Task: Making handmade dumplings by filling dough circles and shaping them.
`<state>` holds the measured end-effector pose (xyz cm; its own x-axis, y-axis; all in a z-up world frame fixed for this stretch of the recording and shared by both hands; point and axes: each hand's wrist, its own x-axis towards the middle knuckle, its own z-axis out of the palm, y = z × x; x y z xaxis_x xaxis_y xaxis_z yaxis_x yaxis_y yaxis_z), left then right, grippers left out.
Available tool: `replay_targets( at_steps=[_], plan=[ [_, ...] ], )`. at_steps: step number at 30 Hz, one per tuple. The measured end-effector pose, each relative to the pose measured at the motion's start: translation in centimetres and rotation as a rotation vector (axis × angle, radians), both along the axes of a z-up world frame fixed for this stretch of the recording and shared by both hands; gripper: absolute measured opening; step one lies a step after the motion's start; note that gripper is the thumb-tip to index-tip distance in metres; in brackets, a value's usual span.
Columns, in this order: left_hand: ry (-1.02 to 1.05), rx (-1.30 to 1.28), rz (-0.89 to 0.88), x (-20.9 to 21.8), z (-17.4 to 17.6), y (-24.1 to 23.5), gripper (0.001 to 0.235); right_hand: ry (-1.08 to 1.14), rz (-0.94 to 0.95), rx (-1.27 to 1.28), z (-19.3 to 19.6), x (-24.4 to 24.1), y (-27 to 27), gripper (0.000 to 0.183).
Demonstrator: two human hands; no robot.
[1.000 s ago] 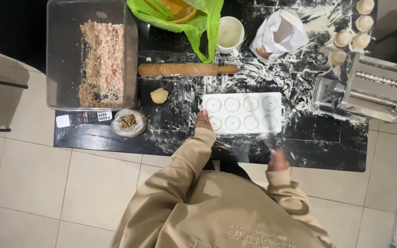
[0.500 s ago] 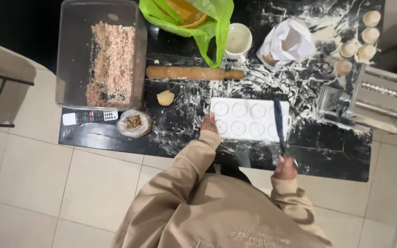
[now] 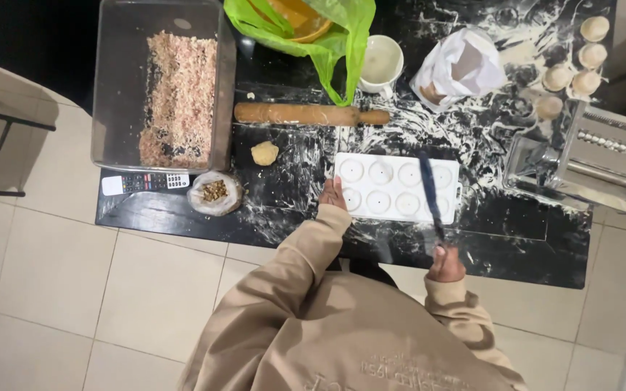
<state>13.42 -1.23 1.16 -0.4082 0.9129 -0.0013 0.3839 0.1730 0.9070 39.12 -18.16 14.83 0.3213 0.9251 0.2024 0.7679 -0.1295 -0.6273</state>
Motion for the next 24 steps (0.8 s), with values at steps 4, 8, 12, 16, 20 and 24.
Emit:
replay_targets(
  at_steps=[4,8,12,16,20,24],
  plan=[
    [0.036,-0.117,-0.013,-0.7,1.9,-0.2,0.035,0.088,0.058,0.032,0.7,-1.8,-0.1,0.028],
    [-0.08,-0.156,0.004,-1.6,3.0,-0.6,0.042,-0.024,0.055,-0.06,-3.1,-0.9,-1.2,0.024],
    [0.076,-0.187,0.0,-3.1,2.8,-1.5,0.046,0.243,-0.223,-0.048,-1.1,-0.2,-1.2,0.022],
    [-0.017,-0.162,0.019,-3.6,2.7,-1.3,0.05,-0.08,-0.058,-0.11,-6.2,2.9,-2.5,0.025],
    [-0.077,-0.203,0.012,-3.6,3.3,-1.2,0.054,-0.151,0.013,-0.018,-6.8,4.1,-2.7,0.029],
    [0.094,-0.142,-0.047,-4.5,-2.0,-2.0,0.052,0.073,-0.09,0.045,1.2,1.6,-1.8,0.034]
  ],
)
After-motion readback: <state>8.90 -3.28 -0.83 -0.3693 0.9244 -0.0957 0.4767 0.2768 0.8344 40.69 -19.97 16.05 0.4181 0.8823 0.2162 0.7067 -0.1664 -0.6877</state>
